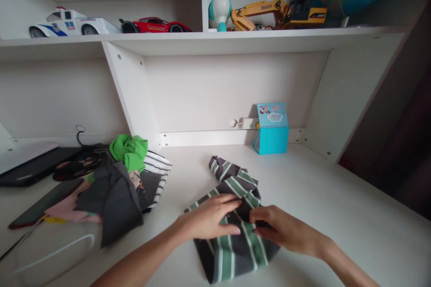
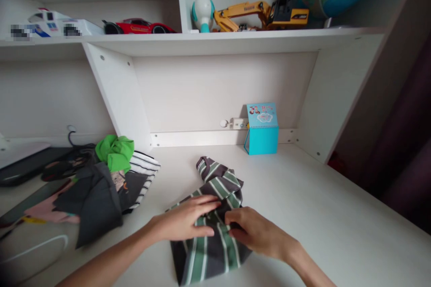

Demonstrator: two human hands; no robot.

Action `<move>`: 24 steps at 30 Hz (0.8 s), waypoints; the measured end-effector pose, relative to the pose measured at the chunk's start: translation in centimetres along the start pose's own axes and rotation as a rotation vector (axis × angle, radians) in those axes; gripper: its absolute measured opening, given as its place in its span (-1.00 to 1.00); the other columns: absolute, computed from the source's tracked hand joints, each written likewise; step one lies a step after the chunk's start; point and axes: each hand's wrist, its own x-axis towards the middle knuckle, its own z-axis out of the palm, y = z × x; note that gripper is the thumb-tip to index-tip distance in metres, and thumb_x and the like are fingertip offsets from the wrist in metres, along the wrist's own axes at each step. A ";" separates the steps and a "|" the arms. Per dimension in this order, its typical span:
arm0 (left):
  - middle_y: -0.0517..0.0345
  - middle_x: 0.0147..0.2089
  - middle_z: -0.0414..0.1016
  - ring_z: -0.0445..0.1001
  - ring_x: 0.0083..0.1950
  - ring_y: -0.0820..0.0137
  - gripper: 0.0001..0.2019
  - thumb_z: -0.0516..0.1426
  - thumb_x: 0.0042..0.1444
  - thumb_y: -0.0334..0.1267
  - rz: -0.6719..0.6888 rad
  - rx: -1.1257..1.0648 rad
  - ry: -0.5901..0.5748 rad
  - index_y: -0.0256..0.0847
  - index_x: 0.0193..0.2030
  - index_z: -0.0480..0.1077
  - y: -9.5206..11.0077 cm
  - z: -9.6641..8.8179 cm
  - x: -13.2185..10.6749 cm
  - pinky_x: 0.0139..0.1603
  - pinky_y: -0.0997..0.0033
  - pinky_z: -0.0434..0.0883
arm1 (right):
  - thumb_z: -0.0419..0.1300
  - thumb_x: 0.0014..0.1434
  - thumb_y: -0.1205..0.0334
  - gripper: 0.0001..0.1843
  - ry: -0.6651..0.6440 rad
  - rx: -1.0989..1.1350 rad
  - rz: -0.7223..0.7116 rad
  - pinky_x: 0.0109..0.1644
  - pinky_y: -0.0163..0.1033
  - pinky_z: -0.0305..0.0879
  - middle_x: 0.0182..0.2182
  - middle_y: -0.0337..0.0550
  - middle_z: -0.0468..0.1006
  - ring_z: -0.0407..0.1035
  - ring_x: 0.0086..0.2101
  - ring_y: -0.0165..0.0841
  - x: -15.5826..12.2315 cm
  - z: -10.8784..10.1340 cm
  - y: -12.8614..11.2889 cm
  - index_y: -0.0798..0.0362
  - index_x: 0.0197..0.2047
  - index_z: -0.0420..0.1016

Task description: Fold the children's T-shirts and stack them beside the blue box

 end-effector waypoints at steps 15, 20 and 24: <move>-0.06 -0.07 0.31 0.30 -0.03 0.15 -0.59 0.12 0.01 0.05 -0.247 0.288 0.036 -0.23 -0.14 0.37 -1.3 1.8 -1.7 -0.10 0.24 0.36 | 0.18 0.00 0.07 -0.69 0.032 0.008 0.223 -0.15 -0.22 0.23 -0.21 -0.19 0.45 0.31 -0.21 -0.23 -4.3 -4.0 5.3 -0.12 -0.14 0.42; -0.04 -0.14 0.36 0.36 -0.10 0.18 -0.66 0.06 0.08 -0.03 -0.118 0.319 -0.005 -0.23 -0.11 0.33 1.6 4.1 -0.6 -0.23 0.29 0.41 | 0.13 -0.02 0.25 -0.54 -0.092 0.002 0.232 0.01 -0.12 0.17 -0.06 -0.12 0.40 0.25 -0.05 -0.18 -2.5 0.6 3.9 -0.08 0.01 0.33; -0.11 -0.22 0.42 0.43 -0.19 0.16 -0.80 0.00 0.07 -0.30 -0.152 0.435 -0.052 -0.31 -0.23 0.39 2.0 4.8 0.6 -0.34 0.31 0.40 | 0.01 -0.03 0.43 -0.39 -0.028 -0.153 0.244 0.00 -0.08 0.18 -0.06 -0.01 0.40 0.28 -0.06 -0.17 -2.1 2.9 3.7 0.01 0.14 0.18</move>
